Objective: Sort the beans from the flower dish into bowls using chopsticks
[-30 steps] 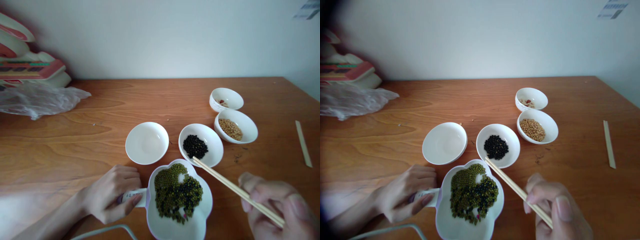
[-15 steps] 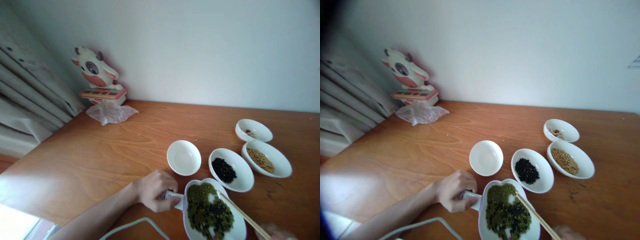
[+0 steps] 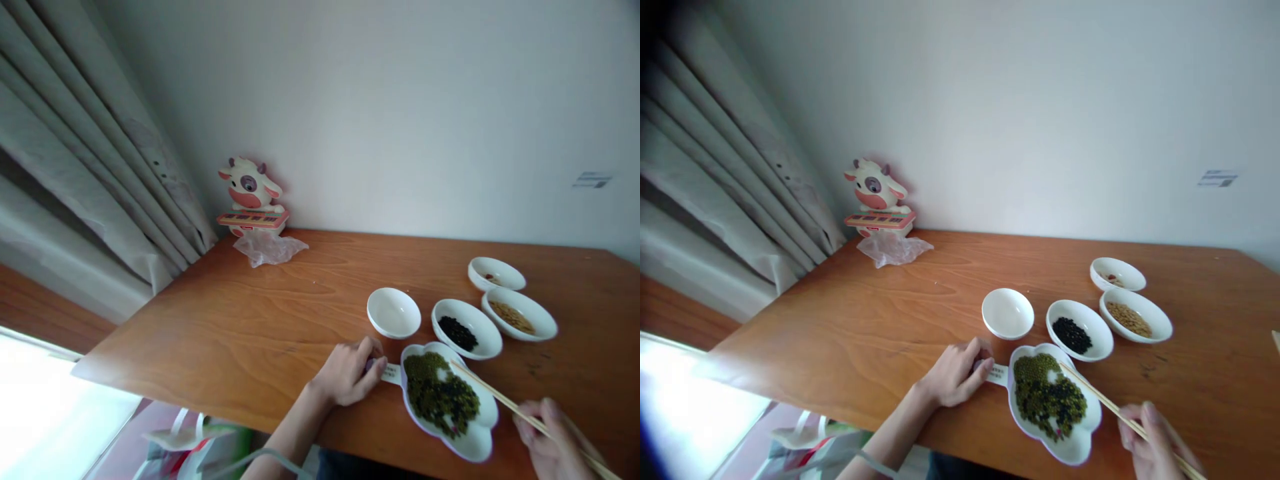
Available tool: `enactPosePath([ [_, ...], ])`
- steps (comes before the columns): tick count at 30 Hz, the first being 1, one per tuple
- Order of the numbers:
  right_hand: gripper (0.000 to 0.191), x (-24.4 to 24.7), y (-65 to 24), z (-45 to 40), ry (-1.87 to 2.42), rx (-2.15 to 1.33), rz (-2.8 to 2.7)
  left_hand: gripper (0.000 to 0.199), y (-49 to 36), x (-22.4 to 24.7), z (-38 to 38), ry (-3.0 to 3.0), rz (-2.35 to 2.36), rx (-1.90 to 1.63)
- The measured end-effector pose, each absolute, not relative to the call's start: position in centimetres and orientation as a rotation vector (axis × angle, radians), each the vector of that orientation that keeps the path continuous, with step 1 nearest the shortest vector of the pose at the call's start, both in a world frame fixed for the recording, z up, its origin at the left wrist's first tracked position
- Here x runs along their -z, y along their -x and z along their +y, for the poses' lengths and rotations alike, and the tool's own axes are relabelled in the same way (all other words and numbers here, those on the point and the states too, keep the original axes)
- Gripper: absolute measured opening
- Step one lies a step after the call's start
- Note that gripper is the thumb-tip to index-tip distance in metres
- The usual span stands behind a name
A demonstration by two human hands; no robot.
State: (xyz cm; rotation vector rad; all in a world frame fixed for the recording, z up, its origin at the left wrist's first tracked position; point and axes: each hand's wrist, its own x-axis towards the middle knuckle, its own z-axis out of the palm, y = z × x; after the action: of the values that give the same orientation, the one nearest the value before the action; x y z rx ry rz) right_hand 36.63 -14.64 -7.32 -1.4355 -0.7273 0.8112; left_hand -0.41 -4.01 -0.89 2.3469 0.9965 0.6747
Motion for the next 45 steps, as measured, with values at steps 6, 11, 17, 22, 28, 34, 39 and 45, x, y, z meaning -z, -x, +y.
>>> enactPosePath([
  [6, 0.064, 6.9, -35.7, -14.6, 1.327, -0.726, -0.893, 0.02, 0.0, 0.9, -6.8, -2.353, 1.097, -0.76],
  [11, 0.047, 6.4, -34.5, -13.9, 1.259, -0.641, -1.068, 0.02, -0.4, 1.0, -7.7, -2.319, 1.223, -0.844],
  [17, 0.036, 4.8, -31.9, -14.2, 1.176, -0.54, -1.314, 0.017, -0.4, 1.0, -8.0, -2.285, 1.275, -0.901],
  [22, 0.03, 4.3, -32.7, -13.0, 1.097, -0.499, -1.655, 0.014, -0.2, 1.0, -8.0, -2.253, 1.33, -0.923],
  [28, 0.018, 2.5, -33.7, -11.4, 1.08, -0.57, -1.838, 0.01, 0.1, 0.9, -7.9, -2.185, 1.388, -0.98],
  [34, 0.044, -4.9, -34.3, -6.6, 0.993, -0.728, -1.688, 0.007, 0.0, 0.8, -7.9, -2.144, 1.438, -1.014],
  [39, 0.04, -14.1, -32.1, -2.0, 1.123, -0.813, -1.943, 0.008, 0.0, 0.9, -7.9, -2.144, 1.443, -0.973],
  [45, 0.036, -16.9, -30.6, 0.0, 1.087, -1.191, -2.167, 0.011, 0.0, 0.9, -7.8, -2.142, 1.442, -0.923],
])
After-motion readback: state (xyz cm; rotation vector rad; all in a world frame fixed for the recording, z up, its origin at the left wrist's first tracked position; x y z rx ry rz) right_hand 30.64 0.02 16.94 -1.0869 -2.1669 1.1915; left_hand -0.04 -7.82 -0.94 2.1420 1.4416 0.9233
